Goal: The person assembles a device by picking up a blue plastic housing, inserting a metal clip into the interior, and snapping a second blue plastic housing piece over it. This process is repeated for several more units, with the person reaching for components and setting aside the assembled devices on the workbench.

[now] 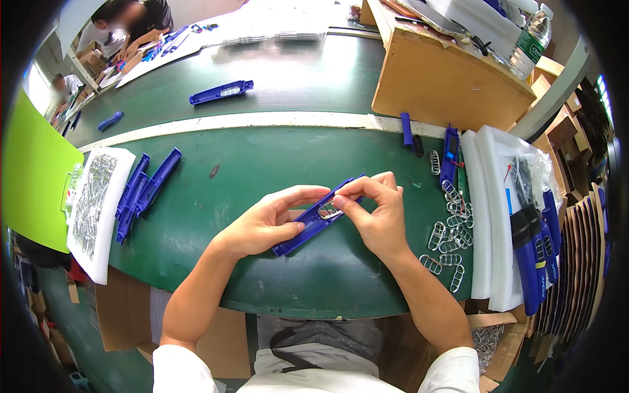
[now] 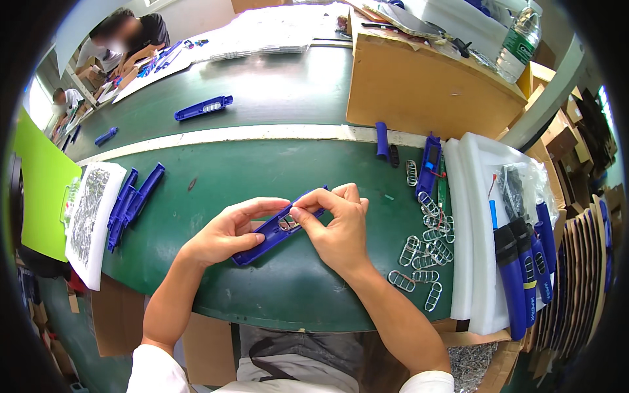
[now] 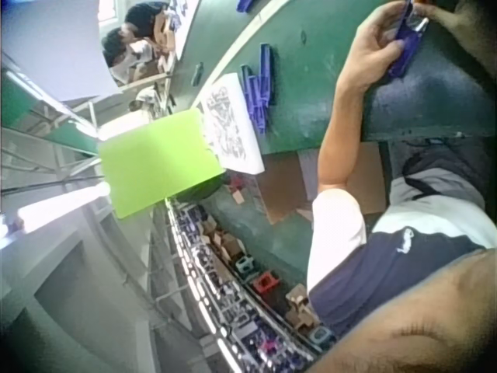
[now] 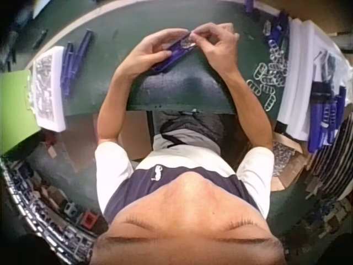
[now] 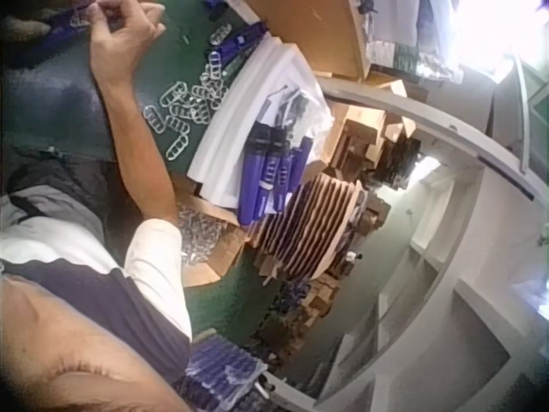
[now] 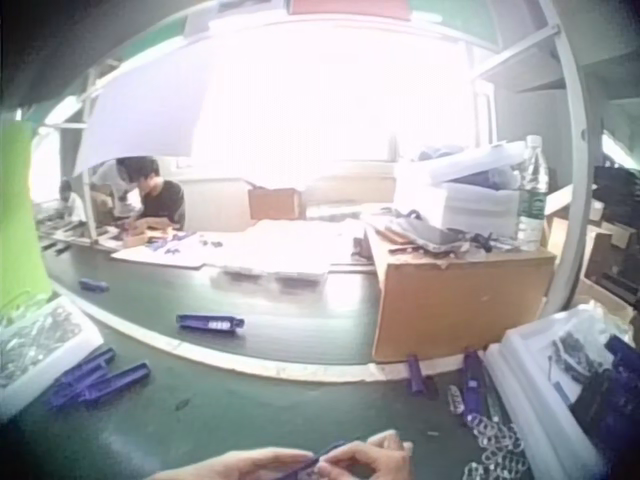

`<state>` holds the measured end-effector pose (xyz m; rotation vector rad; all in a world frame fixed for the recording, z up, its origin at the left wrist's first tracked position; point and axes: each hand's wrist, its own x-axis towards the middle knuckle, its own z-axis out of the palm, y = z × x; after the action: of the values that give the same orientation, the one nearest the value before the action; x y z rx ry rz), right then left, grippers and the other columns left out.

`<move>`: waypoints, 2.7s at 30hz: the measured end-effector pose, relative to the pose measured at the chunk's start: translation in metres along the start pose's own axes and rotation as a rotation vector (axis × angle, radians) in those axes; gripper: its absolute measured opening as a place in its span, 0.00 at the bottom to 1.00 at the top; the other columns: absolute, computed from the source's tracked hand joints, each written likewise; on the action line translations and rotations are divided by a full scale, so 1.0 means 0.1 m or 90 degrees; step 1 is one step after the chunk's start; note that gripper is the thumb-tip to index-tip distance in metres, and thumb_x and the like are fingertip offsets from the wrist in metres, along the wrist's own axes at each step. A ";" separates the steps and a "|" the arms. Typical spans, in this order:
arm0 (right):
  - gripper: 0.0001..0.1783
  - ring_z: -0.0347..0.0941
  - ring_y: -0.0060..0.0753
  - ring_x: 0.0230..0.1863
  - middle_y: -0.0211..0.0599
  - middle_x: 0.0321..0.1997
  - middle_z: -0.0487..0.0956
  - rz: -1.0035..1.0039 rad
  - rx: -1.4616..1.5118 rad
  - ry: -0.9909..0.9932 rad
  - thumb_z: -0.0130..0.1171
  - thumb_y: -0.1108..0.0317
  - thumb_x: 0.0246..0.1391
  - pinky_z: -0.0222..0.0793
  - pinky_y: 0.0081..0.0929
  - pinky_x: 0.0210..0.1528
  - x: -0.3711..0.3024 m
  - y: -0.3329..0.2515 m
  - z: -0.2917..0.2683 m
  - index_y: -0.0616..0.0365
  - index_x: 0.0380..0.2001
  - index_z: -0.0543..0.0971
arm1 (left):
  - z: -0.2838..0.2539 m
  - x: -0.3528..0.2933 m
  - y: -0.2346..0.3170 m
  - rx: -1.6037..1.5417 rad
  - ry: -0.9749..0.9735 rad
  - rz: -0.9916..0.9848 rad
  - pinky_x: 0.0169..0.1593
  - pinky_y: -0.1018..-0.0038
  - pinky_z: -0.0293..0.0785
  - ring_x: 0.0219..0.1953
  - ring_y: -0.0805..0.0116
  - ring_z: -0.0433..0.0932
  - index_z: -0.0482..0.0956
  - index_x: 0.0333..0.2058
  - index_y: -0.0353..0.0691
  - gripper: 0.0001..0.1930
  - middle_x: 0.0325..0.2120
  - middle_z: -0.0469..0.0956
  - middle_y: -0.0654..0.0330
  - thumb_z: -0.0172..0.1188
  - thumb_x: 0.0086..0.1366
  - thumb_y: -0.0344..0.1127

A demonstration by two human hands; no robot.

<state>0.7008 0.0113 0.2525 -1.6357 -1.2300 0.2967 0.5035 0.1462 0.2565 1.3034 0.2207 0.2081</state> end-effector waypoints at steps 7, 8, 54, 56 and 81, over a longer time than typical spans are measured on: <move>0.04 0.64 0.28 0.46 0.18 0.36 0.80 -0.031 -0.061 0.029 0.77 0.65 0.50 0.52 0.35 0.54 0.00 0.02 0.00 0.47 0.30 0.89 | 0.01 0.01 0.00 0.008 -0.019 -0.010 0.62 0.75 0.73 0.66 0.72 0.71 0.61 0.73 0.34 0.36 0.67 0.69 0.52 0.51 0.64 0.16; 0.05 0.63 0.30 0.47 0.21 0.43 0.80 -0.063 -0.112 0.059 0.78 0.65 0.49 0.52 0.36 0.54 -0.01 0.00 0.00 0.47 0.29 0.89 | 0.02 0.01 0.00 0.003 -0.022 -0.005 0.62 0.75 0.73 0.66 0.71 0.71 0.61 0.72 0.33 0.37 0.66 0.70 0.52 0.50 0.63 0.15; 0.06 0.79 0.46 0.28 0.46 0.29 0.85 0.013 -0.116 -0.176 0.72 0.72 0.49 0.73 0.37 0.34 -0.06 -0.04 -0.09 0.60 0.32 0.88 | 0.37 0.08 0.06 0.741 0.148 0.054 0.46 0.55 0.79 0.41 0.45 0.84 0.86 0.41 0.36 0.10 0.36 0.86 0.50 0.65 0.65 0.35; 0.06 0.81 0.50 0.33 0.45 0.31 0.85 0.024 -0.130 -0.195 0.70 0.70 0.51 0.75 0.42 0.38 -0.06 -0.07 -0.07 0.58 0.33 0.88 | 0.34 0.04 0.04 0.751 0.150 0.067 0.47 0.56 0.79 0.41 0.47 0.84 0.86 0.41 0.37 0.10 0.36 0.86 0.51 0.65 0.65 0.35; 0.11 0.81 0.49 0.35 0.37 0.33 0.82 -0.110 -0.166 -0.255 0.70 0.58 0.58 0.76 0.43 0.39 -0.02 0.00 -0.09 0.54 0.34 0.87 | 0.32 0.04 -0.01 0.755 0.176 0.147 0.40 0.62 0.78 0.34 0.48 0.83 0.86 0.38 0.34 0.09 0.32 0.85 0.51 0.69 0.58 0.27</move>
<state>0.7064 0.0050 0.2554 -1.7267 -1.7635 0.3801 0.5164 0.1171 0.2630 2.4847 0.4643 0.4948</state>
